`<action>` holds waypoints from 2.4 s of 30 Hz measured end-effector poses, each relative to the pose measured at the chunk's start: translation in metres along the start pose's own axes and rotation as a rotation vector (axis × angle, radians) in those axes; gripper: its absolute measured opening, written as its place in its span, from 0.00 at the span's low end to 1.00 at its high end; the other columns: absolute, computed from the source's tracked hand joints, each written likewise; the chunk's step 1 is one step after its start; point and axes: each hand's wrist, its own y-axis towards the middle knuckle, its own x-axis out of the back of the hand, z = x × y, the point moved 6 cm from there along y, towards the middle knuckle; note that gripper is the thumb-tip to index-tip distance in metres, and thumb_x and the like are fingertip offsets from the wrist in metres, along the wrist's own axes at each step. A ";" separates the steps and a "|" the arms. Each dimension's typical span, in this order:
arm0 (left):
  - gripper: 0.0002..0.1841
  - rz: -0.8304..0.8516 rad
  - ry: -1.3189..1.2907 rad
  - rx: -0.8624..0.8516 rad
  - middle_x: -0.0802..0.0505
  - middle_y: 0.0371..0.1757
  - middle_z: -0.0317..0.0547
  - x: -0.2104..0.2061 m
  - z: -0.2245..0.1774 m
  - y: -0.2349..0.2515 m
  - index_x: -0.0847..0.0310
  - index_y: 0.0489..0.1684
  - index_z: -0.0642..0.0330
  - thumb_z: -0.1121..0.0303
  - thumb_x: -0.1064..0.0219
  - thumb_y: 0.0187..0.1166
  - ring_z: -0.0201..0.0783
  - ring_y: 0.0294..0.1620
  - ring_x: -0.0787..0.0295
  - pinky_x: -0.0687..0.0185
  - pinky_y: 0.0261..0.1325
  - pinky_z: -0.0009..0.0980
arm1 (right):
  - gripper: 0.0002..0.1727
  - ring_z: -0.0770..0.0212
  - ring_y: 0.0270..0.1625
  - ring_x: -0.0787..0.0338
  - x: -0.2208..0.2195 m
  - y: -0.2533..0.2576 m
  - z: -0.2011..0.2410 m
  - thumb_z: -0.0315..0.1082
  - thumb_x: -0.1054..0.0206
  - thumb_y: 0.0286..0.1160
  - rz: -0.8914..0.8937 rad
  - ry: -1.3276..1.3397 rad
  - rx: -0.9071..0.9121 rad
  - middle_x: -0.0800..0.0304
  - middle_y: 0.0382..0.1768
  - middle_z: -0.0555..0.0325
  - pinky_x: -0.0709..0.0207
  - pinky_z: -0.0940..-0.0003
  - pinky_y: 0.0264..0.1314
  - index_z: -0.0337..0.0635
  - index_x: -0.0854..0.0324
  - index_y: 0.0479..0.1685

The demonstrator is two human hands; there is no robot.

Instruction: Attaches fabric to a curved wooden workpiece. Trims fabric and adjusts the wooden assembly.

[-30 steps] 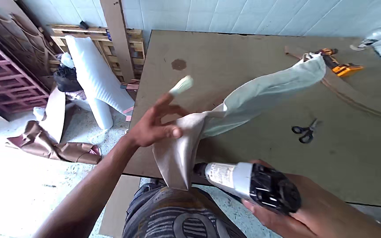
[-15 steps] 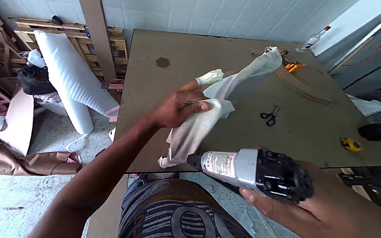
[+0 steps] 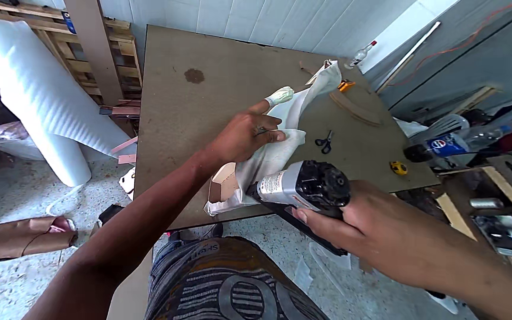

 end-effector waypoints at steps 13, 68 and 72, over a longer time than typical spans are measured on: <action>0.34 -0.199 0.756 0.344 0.11 0.67 0.48 0.001 -0.110 -0.065 0.13 0.26 0.46 0.22 0.27 0.53 0.50 0.79 0.22 0.22 0.76 0.54 | 0.22 0.65 0.29 0.08 -0.031 -0.045 -0.186 0.62 0.38 0.81 -0.128 0.507 -0.110 0.07 0.38 0.67 0.10 0.59 0.29 0.60 0.16 0.60; 0.18 -0.920 -0.378 0.535 0.06 0.47 0.47 -0.028 -0.039 -0.116 0.24 0.07 0.58 0.74 0.31 0.72 0.40 0.50 0.11 0.14 0.46 0.34 | 0.20 0.68 0.31 0.10 0.032 0.057 -0.056 0.56 0.41 0.87 0.305 0.043 0.286 0.08 0.34 0.62 0.14 0.62 0.30 0.53 0.13 0.56; 0.18 -0.942 -0.383 0.541 0.07 0.45 0.46 -0.028 -0.039 -0.118 0.24 0.07 0.58 0.75 0.29 0.71 0.38 0.48 0.11 0.14 0.42 0.33 | 0.20 0.65 0.31 0.08 0.032 0.051 -0.050 0.54 0.38 0.86 0.330 0.099 0.214 0.07 0.34 0.59 0.12 0.58 0.32 0.51 0.13 0.58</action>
